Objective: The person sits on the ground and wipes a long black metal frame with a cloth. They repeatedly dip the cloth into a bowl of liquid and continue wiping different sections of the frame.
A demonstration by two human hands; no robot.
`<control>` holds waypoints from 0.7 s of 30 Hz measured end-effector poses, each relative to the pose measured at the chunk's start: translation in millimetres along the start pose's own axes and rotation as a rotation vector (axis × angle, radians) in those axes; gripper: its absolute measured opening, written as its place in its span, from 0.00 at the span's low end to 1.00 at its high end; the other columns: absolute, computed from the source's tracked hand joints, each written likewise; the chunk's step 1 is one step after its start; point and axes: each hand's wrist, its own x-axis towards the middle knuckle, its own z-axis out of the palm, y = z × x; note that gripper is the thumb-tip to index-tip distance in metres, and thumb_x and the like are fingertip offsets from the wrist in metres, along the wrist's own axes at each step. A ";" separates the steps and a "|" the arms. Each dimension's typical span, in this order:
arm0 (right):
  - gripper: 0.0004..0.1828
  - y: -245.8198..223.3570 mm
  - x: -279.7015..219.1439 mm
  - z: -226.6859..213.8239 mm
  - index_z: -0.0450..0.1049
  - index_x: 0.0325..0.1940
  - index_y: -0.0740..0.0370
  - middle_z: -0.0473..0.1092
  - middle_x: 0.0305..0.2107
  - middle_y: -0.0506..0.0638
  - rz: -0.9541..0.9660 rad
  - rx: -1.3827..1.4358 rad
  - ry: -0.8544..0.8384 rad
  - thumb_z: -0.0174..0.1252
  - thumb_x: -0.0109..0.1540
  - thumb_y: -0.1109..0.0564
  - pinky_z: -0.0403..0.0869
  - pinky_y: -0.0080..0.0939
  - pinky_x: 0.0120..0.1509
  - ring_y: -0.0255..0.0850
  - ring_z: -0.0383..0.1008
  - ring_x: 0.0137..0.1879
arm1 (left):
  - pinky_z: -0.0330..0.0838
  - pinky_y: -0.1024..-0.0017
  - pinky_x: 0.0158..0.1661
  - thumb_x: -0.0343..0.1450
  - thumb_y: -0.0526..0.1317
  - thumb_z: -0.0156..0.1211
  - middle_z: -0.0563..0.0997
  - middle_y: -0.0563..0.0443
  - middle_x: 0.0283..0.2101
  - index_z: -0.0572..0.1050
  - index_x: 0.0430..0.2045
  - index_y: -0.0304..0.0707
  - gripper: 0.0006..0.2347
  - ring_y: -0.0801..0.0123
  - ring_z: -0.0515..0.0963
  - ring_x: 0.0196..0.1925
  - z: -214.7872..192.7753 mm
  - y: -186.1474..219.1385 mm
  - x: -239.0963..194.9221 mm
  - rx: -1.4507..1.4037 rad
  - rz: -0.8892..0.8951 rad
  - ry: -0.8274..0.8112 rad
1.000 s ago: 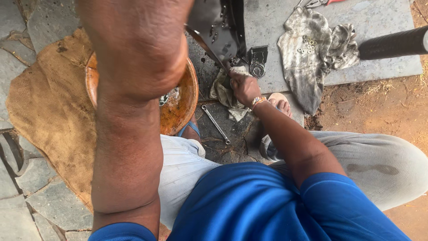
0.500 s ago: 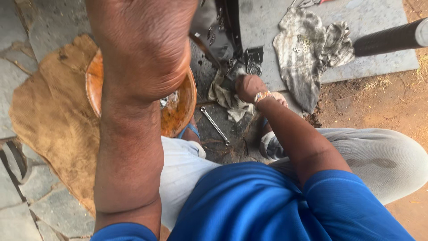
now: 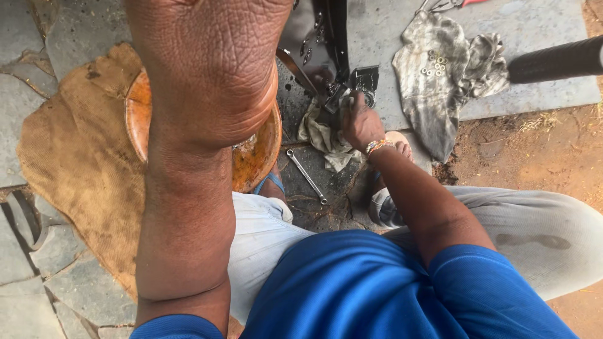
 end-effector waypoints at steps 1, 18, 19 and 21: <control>0.18 1.8 0.0 -1.7 0.62 0.58 0.71 0.75 0.30 0.69 0.138 0.001 -0.037 0.47 0.74 0.51 0.73 0.58 0.38 0.62 0.75 0.34 | 0.70 0.63 0.44 0.70 0.21 0.58 0.76 0.52 0.45 0.78 0.53 0.38 0.18 0.60 0.76 0.44 -1.1 0.2 1.7 0.005 0.013 -0.015; 0.32 -45.8 4.0 -42.5 0.50 0.81 0.54 0.74 0.42 0.66 0.045 -0.420 -0.255 0.38 0.70 0.52 0.79 0.50 0.41 0.52 0.79 0.39 | 0.56 0.79 0.29 0.83 0.31 0.62 0.73 0.55 0.27 0.77 0.32 0.26 0.09 0.78 0.65 0.25 10.0 18.0 12.8 -1.103 -0.614 0.149; 0.33 -44.5 6.7 -42.4 0.50 0.80 0.56 0.73 0.43 0.67 0.010 -0.454 -0.241 0.39 0.69 0.50 0.79 0.51 0.41 0.52 0.79 0.38 | 0.55 0.79 0.28 0.83 0.30 0.63 0.73 0.55 0.26 0.77 0.32 0.25 0.09 0.78 0.65 0.26 11.1 19.0 15.2 -1.149 -0.622 0.155; 0.23 -38.1 6.9 -38.0 0.64 0.68 0.56 0.73 0.44 0.64 0.189 -0.389 -0.267 0.38 0.74 0.45 0.79 0.51 0.43 0.52 0.79 0.39 | 0.55 0.80 0.28 0.83 0.31 0.63 0.72 0.57 0.25 0.76 0.30 0.27 0.10 0.80 0.65 0.25 10.5 21.3 16.5 -1.145 -0.629 0.133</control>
